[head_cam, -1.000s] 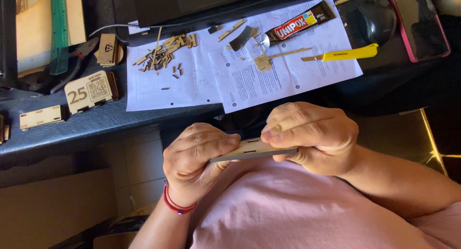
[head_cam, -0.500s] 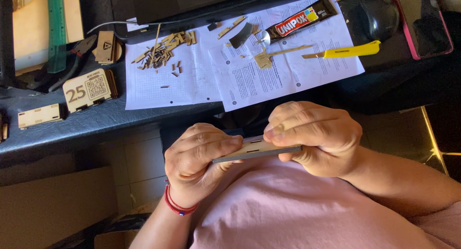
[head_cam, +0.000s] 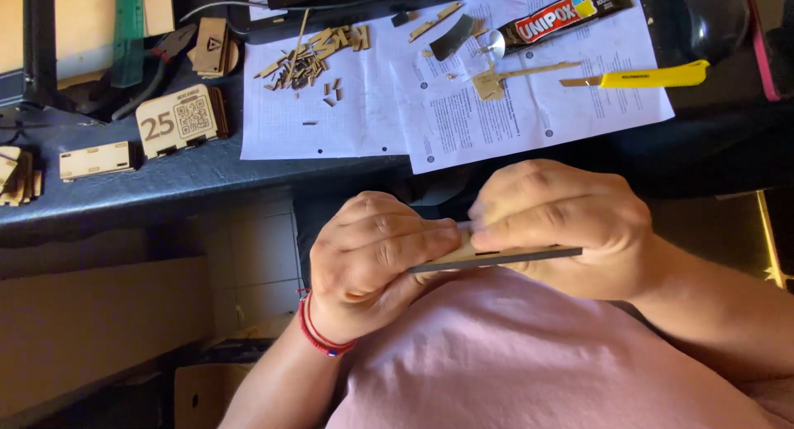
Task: Assembling small laser-cut wooden boxes by applying glue to joints and pressing pieces together.
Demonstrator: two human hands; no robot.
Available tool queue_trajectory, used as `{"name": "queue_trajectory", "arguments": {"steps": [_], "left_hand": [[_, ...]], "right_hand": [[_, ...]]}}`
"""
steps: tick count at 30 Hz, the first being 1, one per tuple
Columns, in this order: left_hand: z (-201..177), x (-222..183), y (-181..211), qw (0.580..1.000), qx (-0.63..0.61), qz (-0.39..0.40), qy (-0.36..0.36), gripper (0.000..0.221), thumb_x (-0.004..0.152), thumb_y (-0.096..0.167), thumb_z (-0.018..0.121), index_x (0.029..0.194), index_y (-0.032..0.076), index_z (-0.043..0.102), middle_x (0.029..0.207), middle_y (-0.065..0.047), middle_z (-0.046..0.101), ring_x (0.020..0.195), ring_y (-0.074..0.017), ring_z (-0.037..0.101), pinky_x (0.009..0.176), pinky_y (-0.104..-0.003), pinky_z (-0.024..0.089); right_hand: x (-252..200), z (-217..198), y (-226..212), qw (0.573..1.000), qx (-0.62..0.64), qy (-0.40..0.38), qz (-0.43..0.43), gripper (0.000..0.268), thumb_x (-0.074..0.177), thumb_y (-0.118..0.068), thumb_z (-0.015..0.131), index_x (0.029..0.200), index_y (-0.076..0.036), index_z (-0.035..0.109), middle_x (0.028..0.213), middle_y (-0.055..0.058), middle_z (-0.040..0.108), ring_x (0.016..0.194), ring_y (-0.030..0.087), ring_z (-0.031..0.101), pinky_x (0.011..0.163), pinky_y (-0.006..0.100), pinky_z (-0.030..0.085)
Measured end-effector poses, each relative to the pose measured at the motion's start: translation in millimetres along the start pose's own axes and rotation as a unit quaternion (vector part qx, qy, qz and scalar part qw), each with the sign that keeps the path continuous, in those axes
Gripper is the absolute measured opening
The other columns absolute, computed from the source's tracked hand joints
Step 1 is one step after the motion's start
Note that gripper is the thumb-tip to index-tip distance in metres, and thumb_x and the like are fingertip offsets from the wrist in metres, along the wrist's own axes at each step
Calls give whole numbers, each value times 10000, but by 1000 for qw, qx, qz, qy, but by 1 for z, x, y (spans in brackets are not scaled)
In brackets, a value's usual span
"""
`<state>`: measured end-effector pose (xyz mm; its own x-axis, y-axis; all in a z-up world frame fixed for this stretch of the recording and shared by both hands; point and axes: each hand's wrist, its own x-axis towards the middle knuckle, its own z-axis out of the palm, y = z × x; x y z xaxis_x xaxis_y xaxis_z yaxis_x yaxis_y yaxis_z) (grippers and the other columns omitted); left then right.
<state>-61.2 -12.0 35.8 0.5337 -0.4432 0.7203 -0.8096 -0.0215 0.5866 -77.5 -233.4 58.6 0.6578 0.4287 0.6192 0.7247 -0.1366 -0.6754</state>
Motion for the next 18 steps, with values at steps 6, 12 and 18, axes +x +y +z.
{"name": "queue_trajectory", "arguments": {"steps": [6,12,18], "left_hand": [[1,-2,0,1000,-12,6,-4,270,1033,190,490,1059,9,689,1023,-99,741,812,-228,692,745,-360,535],[0,-5,1,1000,-19,2,-12,301,1046,212,461,1072,14,685,1022,-90,736,817,-243,665,767,-379,528],[9,-9,-2,994,-100,-43,27,193,957,235,657,990,52,706,998,-59,742,800,-220,699,801,-348,563]], "right_hand": [[0,7,-4,999,-28,25,-25,129,823,-86,696,879,28,673,799,137,685,733,270,682,713,367,638],[-6,9,0,999,-31,33,-26,139,818,-114,695,874,9,661,810,140,692,749,277,710,724,375,649],[-22,13,12,994,81,61,30,165,793,-115,723,903,-30,634,844,145,694,794,270,739,749,368,672]]}}
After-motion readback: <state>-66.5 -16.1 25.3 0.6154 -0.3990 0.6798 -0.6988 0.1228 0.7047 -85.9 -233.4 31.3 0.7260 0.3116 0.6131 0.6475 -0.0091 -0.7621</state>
